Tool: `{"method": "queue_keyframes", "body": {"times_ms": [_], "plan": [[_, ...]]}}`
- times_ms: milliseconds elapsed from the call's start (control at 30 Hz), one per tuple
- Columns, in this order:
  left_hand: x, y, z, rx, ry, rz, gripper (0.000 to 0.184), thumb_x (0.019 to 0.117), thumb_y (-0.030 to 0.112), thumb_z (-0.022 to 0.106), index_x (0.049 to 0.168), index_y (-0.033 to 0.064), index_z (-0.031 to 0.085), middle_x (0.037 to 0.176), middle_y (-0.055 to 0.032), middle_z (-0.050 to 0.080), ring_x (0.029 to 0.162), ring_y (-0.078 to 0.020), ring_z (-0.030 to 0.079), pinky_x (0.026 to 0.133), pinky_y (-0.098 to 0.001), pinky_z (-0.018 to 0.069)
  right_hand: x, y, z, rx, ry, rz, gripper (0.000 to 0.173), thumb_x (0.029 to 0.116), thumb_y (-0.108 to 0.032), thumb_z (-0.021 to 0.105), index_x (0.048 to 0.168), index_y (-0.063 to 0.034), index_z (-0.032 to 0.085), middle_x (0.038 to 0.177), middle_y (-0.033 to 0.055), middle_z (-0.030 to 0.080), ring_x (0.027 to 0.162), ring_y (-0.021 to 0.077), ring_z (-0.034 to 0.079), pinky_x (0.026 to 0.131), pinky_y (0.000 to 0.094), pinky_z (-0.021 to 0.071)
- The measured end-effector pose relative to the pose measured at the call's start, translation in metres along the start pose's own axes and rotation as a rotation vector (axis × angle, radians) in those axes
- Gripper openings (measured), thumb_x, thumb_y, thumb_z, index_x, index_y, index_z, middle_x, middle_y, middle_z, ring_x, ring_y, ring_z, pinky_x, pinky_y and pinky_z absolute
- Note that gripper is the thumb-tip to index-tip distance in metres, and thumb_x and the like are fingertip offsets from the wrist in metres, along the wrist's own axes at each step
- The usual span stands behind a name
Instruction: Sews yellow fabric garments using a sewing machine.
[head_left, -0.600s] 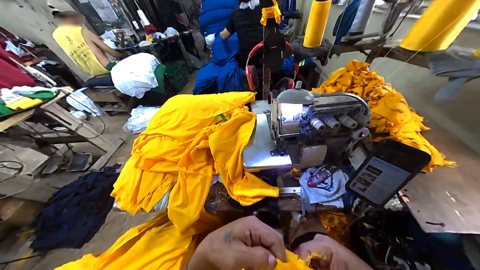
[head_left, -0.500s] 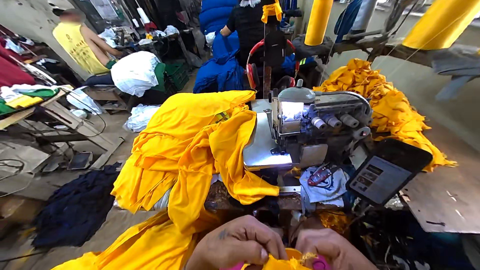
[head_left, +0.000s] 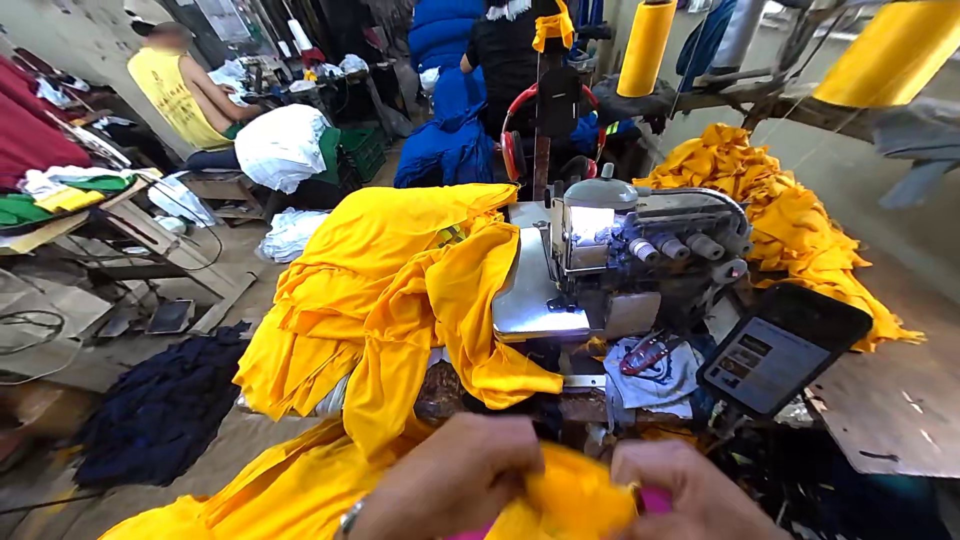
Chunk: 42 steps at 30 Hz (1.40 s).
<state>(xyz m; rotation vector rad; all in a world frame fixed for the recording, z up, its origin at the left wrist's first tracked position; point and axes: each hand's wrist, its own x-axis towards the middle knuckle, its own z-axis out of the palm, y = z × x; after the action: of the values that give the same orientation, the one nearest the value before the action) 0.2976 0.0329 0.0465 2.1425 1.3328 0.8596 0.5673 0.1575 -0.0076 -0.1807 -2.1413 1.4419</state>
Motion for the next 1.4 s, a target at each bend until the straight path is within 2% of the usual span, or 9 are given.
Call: {"method": "queue_keyframes", "body": {"times_ms": [100, 167, 267, 433, 600, 767, 1000, 1167, 1400], "plan": [[0.030, -0.009, 0.055, 0.392, 0.855, -0.084, 0.001, 0.0859, 0.010, 0.065, 0.085, 0.0096, 0.064, 0.071, -0.0014, 0.064, 0.058, -0.0069, 0.059, 0.052, -0.0213, 0.0502, 0.024, 0.015, 0.036, -0.308, 0.806, -0.132, 0.023, 0.0791, -0.011, 0.074, 0.073, -0.0137, 0.052, 0.067, -0.0082, 0.055, 0.061, -0.0084, 0.051, 0.055, 0.0068, 0.0423], [0.041, -0.011, 0.069, 0.400, 1.033, -0.038, 0.003, 0.0856, 0.009, 0.064, 0.087, 0.0087, 0.062, 0.065, -0.0001, 0.060, 0.053, -0.0035, 0.054, 0.050, -0.0157, 0.0461, 0.038, 0.016, 0.041, -0.346, 0.949, -0.167, 0.019, 0.0757, -0.005, 0.072, 0.079, -0.0135, 0.055, 0.067, -0.0102, 0.055, 0.059, -0.0094, 0.050, 0.053, 0.0057, 0.0427], [0.038, -0.012, 0.075, 0.419, 0.990, -0.016, 0.003, 0.0884, 0.014, 0.064, 0.089, 0.0114, 0.062, 0.071, 0.0007, 0.060, 0.060, -0.0046, 0.057, 0.054, -0.0178, 0.0484, 0.032, 0.019, 0.036, -0.452, 0.876, -0.093, 0.022, 0.0794, -0.009, 0.072, 0.099, -0.0087, 0.063, 0.075, -0.0061, 0.062, 0.065, -0.0053, 0.059, 0.057, 0.0097, 0.0510], [0.018, -0.024, 0.069, 0.234, 0.626, -0.180, 0.020, 0.0827, -0.002, 0.066, 0.099, 0.0085, 0.073, 0.102, -0.0037, 0.074, 0.092, -0.0107, 0.072, 0.079, -0.0276, 0.0617, 0.022, 0.033, 0.023, -0.649, 0.586, -0.015, 0.020, 0.0854, -0.011, 0.065, 0.101, -0.0139, 0.078, 0.099, 0.0022, 0.071, 0.090, 0.0065, 0.069, 0.076, 0.0214, 0.0603], [-0.015, -0.042, 0.084, 0.075, 0.506, -0.411, 0.020, 0.1003, 0.022, 0.062, 0.100, 0.0090, 0.076, 0.093, -0.0006, 0.076, 0.085, -0.0077, 0.072, 0.080, -0.0292, 0.0606, 0.011, 0.054, 0.032, -0.552, 0.296, 0.129, 0.024, 0.0978, -0.032, 0.063, 0.100, -0.0144, 0.079, 0.085, -0.0003, 0.070, 0.078, 0.0075, 0.067, 0.071, 0.0239, 0.0581], [-0.021, -0.038, 0.071, 0.055, 0.504, -0.616, 0.025, 0.0987, 0.033, 0.061, 0.098, 0.0147, 0.077, 0.093, 0.0030, 0.071, 0.085, -0.0065, 0.067, 0.077, -0.0299, 0.0579, 0.027, 0.053, 0.033, -0.363, 0.180, 0.243, 0.030, 0.1009, -0.035, 0.061, 0.099, -0.0109, 0.078, 0.092, 0.0006, 0.075, 0.087, 0.0062, 0.070, 0.080, 0.0254, 0.0586], [0.015, -0.065, 0.007, 0.191, 0.244, -0.773, 0.026, 0.0994, 0.032, 0.064, 0.104, 0.0101, 0.077, 0.124, -0.0072, 0.067, 0.104, -0.0233, 0.067, 0.091, -0.0475, 0.0555, 0.091, 0.042, 0.025, -0.362, 0.063, 0.664, 0.041, 0.0996, -0.035, 0.067, 0.132, -0.0090, 0.066, 0.092, 0.0058, 0.074, 0.077, 0.0167, 0.071, 0.077, 0.0382, 0.0601], [0.023, -0.086, 0.010, 0.241, 0.149, -0.784, 0.026, 0.0981, 0.032, 0.065, 0.102, 0.0083, 0.077, 0.108, -0.0086, 0.070, 0.102, -0.0253, 0.066, 0.092, -0.0491, 0.0530, 0.098, 0.053, 0.034, -0.536, 0.114, 0.767, 0.036, 0.0977, -0.039, 0.068, 0.121, -0.0112, 0.072, 0.097, 0.0045, 0.076, 0.088, 0.0193, 0.073, 0.086, 0.0443, 0.0579], [0.006, -0.085, 0.034, 0.359, 0.408, -0.537, 0.018, 0.0981, 0.023, 0.066, 0.103, 0.0084, 0.074, 0.098, -0.0065, 0.071, 0.086, -0.0206, 0.070, 0.078, -0.0422, 0.0597, 0.079, 0.070, 0.043, -0.659, 0.309, 0.441, 0.026, 0.0927, -0.036, 0.073, 0.102, -0.0116, 0.074, 0.081, 0.0011, 0.074, 0.073, 0.0162, 0.072, 0.072, 0.0417, 0.0603]]}}
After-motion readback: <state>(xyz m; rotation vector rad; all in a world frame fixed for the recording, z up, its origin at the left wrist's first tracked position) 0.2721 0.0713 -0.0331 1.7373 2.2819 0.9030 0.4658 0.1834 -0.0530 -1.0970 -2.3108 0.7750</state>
